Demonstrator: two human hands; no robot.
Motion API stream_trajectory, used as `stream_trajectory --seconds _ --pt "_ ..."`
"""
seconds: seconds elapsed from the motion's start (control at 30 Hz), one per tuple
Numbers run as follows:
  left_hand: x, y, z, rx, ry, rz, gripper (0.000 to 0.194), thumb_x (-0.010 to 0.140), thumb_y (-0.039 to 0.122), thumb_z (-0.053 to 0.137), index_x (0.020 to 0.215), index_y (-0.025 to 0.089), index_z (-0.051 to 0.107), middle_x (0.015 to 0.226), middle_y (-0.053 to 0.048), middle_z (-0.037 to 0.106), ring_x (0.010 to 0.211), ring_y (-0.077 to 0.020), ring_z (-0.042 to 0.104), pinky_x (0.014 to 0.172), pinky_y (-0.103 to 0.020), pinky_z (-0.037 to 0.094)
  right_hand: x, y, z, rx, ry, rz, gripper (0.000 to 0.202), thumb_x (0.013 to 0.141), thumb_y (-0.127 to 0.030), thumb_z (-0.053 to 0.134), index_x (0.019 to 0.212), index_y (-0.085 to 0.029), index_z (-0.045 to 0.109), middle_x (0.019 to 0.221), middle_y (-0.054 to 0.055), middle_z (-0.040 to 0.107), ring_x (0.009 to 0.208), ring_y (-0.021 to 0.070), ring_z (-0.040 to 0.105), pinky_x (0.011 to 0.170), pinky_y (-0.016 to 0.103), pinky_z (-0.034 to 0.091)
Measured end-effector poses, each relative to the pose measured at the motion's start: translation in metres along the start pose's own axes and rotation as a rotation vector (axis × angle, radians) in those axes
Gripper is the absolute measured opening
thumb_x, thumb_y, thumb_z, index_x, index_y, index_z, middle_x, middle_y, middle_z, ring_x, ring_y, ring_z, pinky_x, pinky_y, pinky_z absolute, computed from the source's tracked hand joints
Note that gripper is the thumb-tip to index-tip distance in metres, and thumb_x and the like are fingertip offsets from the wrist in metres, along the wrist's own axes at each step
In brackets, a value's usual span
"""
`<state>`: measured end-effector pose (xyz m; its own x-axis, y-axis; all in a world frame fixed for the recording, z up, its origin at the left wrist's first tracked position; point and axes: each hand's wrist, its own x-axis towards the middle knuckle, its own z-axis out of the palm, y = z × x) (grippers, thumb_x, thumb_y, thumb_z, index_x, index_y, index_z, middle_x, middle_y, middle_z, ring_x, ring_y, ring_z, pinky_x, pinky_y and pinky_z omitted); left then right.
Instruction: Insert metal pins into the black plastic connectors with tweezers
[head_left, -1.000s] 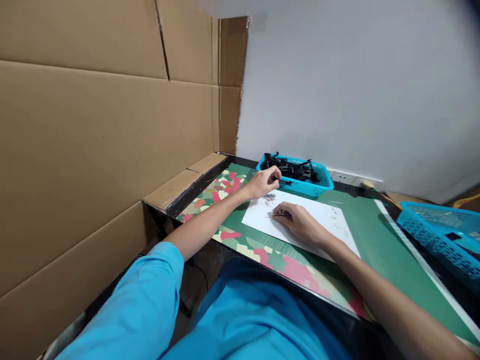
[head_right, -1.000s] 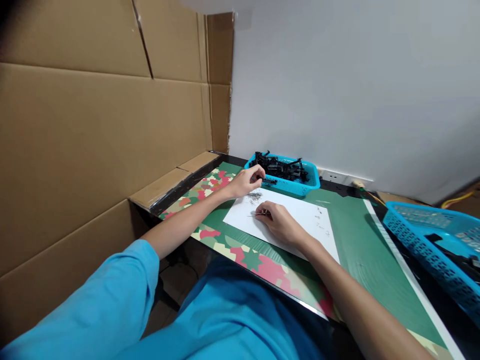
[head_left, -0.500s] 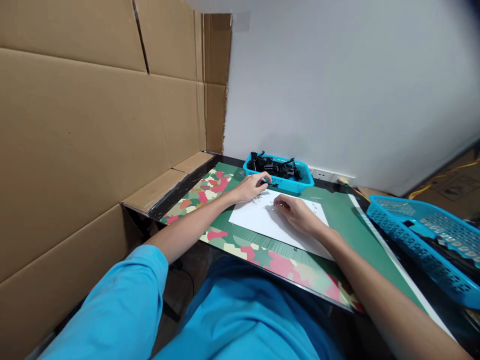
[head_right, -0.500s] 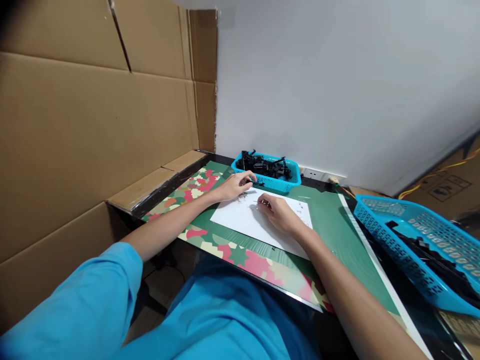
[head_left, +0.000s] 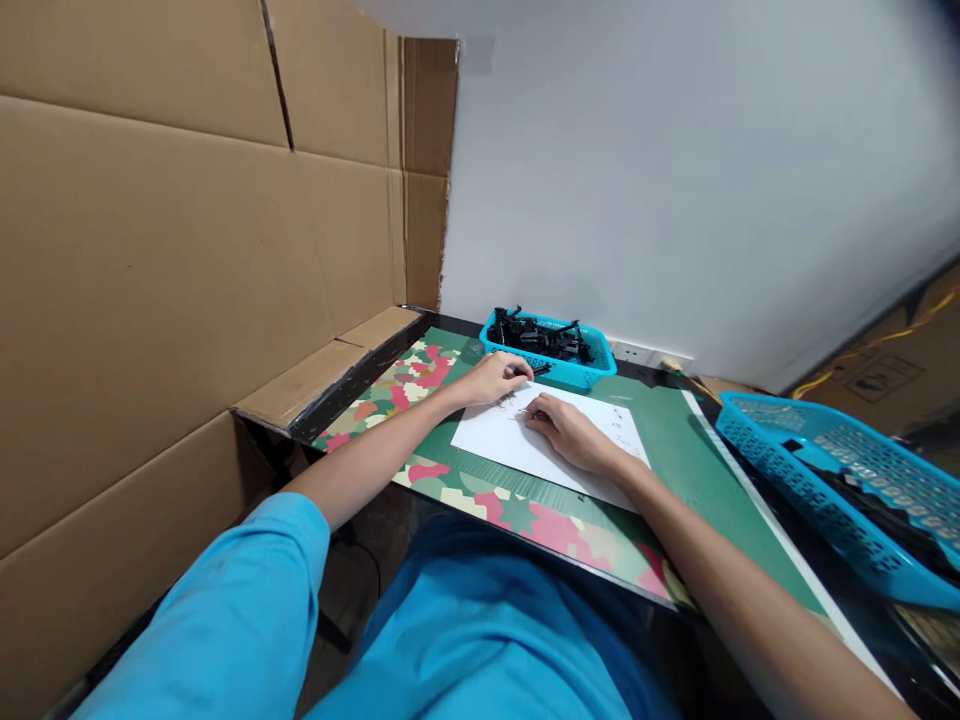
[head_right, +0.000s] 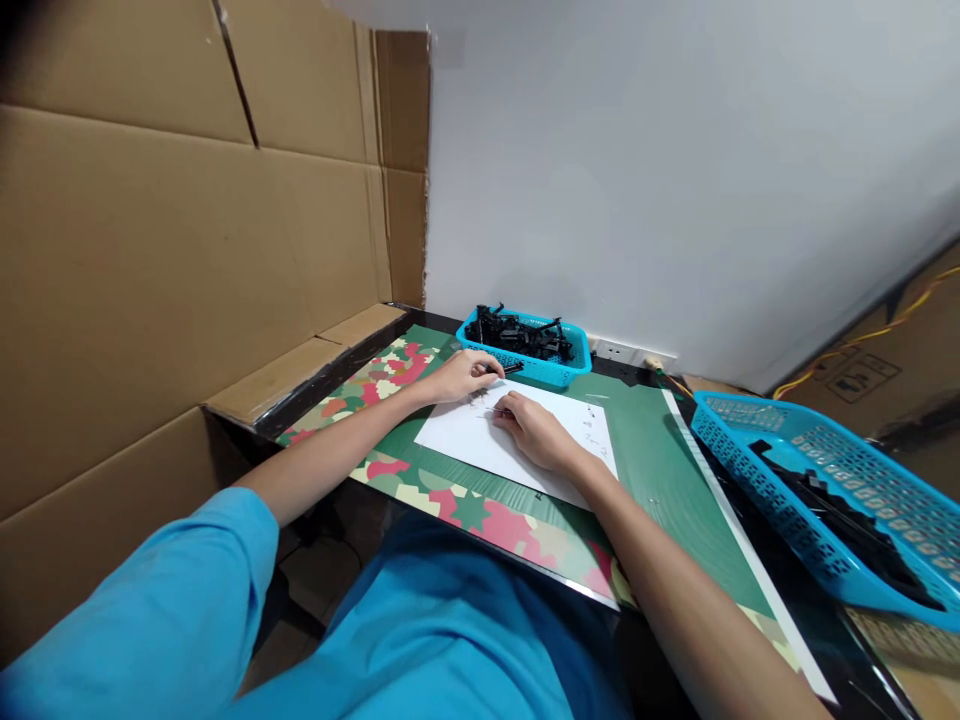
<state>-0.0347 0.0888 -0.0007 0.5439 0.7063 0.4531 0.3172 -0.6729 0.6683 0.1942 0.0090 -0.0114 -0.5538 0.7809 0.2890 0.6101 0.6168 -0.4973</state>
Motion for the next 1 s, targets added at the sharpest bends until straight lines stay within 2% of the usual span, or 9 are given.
stream_trajectory --seconds 0.13,0.23,0.33,0.43,0.5,0.63,0.73,0.83,1.0 --pt "0.002 0.0 0.002 -0.144 0.014 -0.066 0.018 0.095 0.031 0.066 0.104 0.016 0.073 0.092 -0.003 0.071 0.066 -0.0117 0.061 0.065 -0.026 0.049 -0.001 0.008 -0.011 0.081 0.058 0.026 0.02 0.107 -0.037 0.051 0.101 -0.021 0.062 0.097 0.005 0.068 0.081 0.0203 0.056 0.076 0.033 0.043" --pt "0.002 0.005 0.001 -0.3 -0.079 -0.119 0.024 0.097 0.039 0.068 0.103 0.016 0.068 0.078 0.0 0.063 0.059 -0.0105 0.056 0.059 -0.025 0.047 -0.001 0.013 -0.023 0.199 0.141 0.024 0.024 0.106 -0.042 0.056 0.097 -0.021 0.062 0.089 0.003 0.065 0.078 0.019 0.054 0.072 0.032 0.042" --pt "0.001 0.013 0.0 -0.355 -0.183 -0.158 0.031 0.097 0.047 0.071 0.103 0.016 0.069 0.073 -0.001 0.062 0.057 -0.0109 0.054 0.057 -0.026 0.047 0.0 0.011 -0.032 0.39 0.227 0.014 0.027 0.1 -0.047 0.068 0.097 -0.02 0.064 0.089 0.004 0.067 0.081 0.0195 0.06 0.075 0.034 0.047" --pt "0.0 0.018 0.0 -0.362 -0.244 -0.172 0.036 0.097 0.052 0.071 0.103 0.016 0.07 0.077 -0.003 0.064 0.056 -0.0103 0.052 0.055 -0.027 0.044 -0.001 0.004 -0.034 0.592 0.293 0.021 0.038 0.093 -0.049 0.079 0.113 -0.02 0.067 0.088 0.005 0.072 0.083 0.0212 0.067 0.081 0.038 0.053" --pt "-0.001 0.019 0.002 -0.385 -0.271 -0.185 0.039 0.097 0.054 0.07 0.107 0.017 0.07 0.079 -0.003 0.066 0.054 -0.0093 0.049 0.052 -0.026 0.04 -0.003 0.0 -0.035 0.661 0.331 0.041 0.044 0.088 -0.051 0.085 0.116 -0.019 0.07 0.088 0.007 0.076 0.086 0.0232 0.071 0.085 0.041 0.056" --pt "-0.001 0.021 0.003 -0.469 -0.267 -0.206 0.042 0.096 0.057 0.073 0.108 0.017 0.068 0.077 -0.002 0.062 0.053 -0.0083 0.045 0.05 -0.025 0.034 -0.007 0.0 -0.039 0.681 0.375 0.093 0.038 0.08 -0.053 0.091 0.092 -0.019 0.078 0.092 0.011 0.08 0.088 0.0269 0.074 0.086 0.045 0.058" --pt "-0.001 0.025 0.001 -0.535 -0.259 -0.17 0.047 0.092 0.061 0.076 0.1 0.015 0.07 0.076 -0.001 0.057 0.057 -0.0093 0.046 0.052 -0.026 0.033 -0.009 0.002 -0.043 0.688 0.367 0.087 0.033 0.079 -0.05 0.093 0.088 -0.021 0.082 0.094 0.011 0.081 0.09 0.0268 0.073 0.086 0.044 0.057" --pt "-0.001 0.032 -0.003 -0.583 -0.251 -0.095 0.052 0.091 0.066 0.076 0.1 0.015 0.072 0.071 0.0 0.053 0.06 -0.011 0.047 0.054 -0.026 0.034 -0.01 0.001 -0.046 0.682 0.376 0.038 0.025 0.08 -0.045 0.093 0.081 -0.022 0.083 0.093 0.008 0.077 0.091 0.0245 0.067 0.085 0.042 0.054" --pt "0.0 0.036 -0.006 -0.568 -0.187 -0.065 0.059 0.093 0.074 0.069 0.104 0.017 0.074 0.07 0.0 0.052 0.061 -0.0125 0.046 0.055 -0.027 0.036 -0.009 -0.002 -0.044 0.689 0.335 0.061 0.027 0.078 -0.049 0.093 0.078 -0.023 0.085 0.084 0.006 0.071 0.08 0.0211 0.058 0.075 0.04 0.049"
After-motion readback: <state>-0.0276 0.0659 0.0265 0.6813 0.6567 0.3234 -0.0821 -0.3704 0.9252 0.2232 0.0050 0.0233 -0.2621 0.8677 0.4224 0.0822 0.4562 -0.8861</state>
